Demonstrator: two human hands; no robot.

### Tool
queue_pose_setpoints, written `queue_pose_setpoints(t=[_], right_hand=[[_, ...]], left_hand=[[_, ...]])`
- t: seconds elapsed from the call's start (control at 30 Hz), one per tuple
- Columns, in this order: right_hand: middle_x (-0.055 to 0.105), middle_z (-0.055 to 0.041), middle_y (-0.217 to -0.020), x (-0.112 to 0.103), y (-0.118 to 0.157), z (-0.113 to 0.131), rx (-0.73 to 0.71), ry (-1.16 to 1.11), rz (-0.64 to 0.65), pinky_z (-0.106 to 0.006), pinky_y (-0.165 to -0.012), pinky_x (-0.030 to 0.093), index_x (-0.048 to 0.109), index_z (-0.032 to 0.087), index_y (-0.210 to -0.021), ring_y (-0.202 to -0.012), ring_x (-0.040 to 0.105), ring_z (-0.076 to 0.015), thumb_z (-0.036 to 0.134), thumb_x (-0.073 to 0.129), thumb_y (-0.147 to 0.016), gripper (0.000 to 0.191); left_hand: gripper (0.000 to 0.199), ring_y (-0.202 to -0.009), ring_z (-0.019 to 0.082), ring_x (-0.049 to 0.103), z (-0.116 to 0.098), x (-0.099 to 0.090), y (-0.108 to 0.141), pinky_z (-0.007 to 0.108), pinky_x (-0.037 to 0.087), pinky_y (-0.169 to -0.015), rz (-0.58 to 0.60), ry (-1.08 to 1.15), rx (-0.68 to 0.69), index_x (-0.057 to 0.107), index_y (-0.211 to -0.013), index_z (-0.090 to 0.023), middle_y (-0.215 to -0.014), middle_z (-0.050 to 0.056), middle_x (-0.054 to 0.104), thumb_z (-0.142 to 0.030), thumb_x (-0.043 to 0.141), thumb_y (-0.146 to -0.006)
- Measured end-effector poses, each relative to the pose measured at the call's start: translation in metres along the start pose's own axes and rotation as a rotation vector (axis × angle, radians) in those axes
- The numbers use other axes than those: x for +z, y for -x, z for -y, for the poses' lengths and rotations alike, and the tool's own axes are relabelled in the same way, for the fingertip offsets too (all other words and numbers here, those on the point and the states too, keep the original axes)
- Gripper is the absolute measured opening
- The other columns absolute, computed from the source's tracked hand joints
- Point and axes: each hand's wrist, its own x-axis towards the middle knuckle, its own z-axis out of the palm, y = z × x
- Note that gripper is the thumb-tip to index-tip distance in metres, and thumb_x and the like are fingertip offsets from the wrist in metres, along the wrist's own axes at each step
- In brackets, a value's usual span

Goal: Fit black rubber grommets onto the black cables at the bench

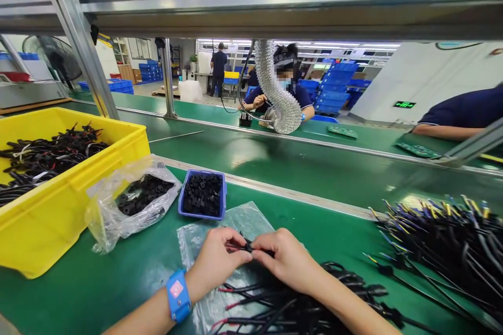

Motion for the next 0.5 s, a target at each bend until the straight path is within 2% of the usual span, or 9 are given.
queue_pose_setpoints(t=[0.17, 0.23, 0.4, 0.5], right_hand=[[0.063, -0.0040, -0.060, 0.003, 0.001, 0.001, -0.038, 0.176, -0.012, -0.023, -0.054, 0.031, 0.065, 0.018, -0.072, -0.055, 0.054, -0.0142, 0.019, 0.041, -0.084, 0.027], [0.064, -0.0033, -0.062, 0.001, 0.000, 0.003, 0.000, 0.169, 0.023, -0.023, -0.053, 0.031, 0.065, 0.018, -0.072, -0.055, 0.055, -0.0141, 0.021, 0.043, -0.085, 0.025], [0.062, 0.0005, -0.056, -0.007, 0.000, 0.010, 0.096, 0.096, 0.164, -0.021, -0.051, 0.030, 0.059, 0.019, -0.060, -0.053, 0.054, -0.0126, 0.020, 0.045, -0.085, 0.029], [0.063, -0.0005, -0.058, -0.007, 0.002, 0.010, 0.093, 0.169, 0.152, -0.022, -0.053, 0.030, 0.060, 0.019, -0.061, -0.056, 0.056, -0.0140, 0.018, 0.045, -0.085, 0.028]], left_hand=[[0.013, -0.065, 0.015, 0.060, 0.003, 0.000, -0.006, 0.025, 0.047, -0.064, -0.010, 0.045, -0.044, 0.062, -0.069, -0.011, -0.068, 0.003, 0.065, -0.010, 0.067, -0.058], [0.013, -0.065, 0.015, 0.059, 0.005, -0.003, -0.007, 0.026, 0.047, -0.065, -0.005, 0.038, -0.040, 0.063, -0.071, -0.010, -0.070, 0.004, 0.065, -0.011, 0.067, -0.058], [0.017, -0.066, 0.016, 0.060, 0.006, -0.007, -0.004, 0.025, 0.047, -0.064, 0.018, -0.009, -0.028, 0.065, -0.079, -0.009, -0.074, 0.006, 0.067, -0.012, 0.065, -0.062], [0.013, -0.068, 0.016, 0.060, 0.003, -0.006, 0.000, 0.025, 0.047, -0.065, 0.004, -0.086, 0.029, 0.066, -0.076, -0.010, -0.075, 0.005, 0.067, -0.011, 0.064, -0.063]])
